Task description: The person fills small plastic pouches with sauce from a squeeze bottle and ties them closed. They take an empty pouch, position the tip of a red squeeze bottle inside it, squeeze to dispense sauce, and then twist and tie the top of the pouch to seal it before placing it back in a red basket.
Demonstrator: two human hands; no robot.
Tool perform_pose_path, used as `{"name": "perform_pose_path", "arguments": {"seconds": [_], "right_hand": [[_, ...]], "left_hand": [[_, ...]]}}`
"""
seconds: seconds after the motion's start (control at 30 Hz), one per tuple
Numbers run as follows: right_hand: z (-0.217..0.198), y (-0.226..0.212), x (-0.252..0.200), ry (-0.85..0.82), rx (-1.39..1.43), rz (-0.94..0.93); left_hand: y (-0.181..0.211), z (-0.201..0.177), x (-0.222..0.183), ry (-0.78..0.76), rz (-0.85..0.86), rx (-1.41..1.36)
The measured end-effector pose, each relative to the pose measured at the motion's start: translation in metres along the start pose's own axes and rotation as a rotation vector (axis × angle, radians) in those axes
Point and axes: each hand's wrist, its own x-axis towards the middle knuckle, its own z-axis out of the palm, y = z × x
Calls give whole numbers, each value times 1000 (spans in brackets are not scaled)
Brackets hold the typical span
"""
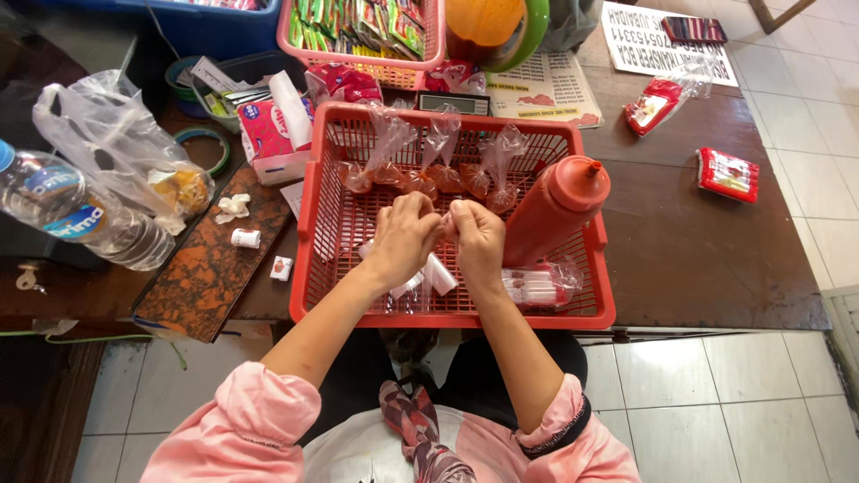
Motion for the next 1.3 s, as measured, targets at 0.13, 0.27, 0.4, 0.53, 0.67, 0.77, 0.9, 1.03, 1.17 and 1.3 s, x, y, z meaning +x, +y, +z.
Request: {"name": "perform_pose_path", "arguments": {"seconds": [0.13, 0.27, 0.4, 0.53, 0.67, 0.77, 0.9, 1.03, 1.17, 1.3], "right_hand": [[1, -9, -3, 1, 73, -78], [-3, -2, -2, 20, 95, -149], [-3, -6, -3, 79, 145, -187], [-2, -7, -3, 89, 180, -218], [5, -8, -4, 3, 86, -181], [6, 0, -6, -94, -126, -156], [10, 25, 1, -274, -370, -86], [20, 28, 7, -405, -603, -105], [34, 30, 33, -386, -646, 36], [45, 55, 70, -306, -699, -75]], "left_hand": [[1, 0, -2, -15, -11, 5], [-4, 14, 0, -69, -31, 19], [0, 26, -1, -111, -55, 78], [3, 33, -1, -84, -41, 146], [-2, 27, 4, 16, -32, 318], [-12, 18, -1, 108, -134, 289], [-47, 26, -4, 59, -551, -156], [-62, 24, 10, 11, -672, -286], [-46, -7, 27, 46, -669, -370], [-67, -6, 51, 234, -648, -399]]}}
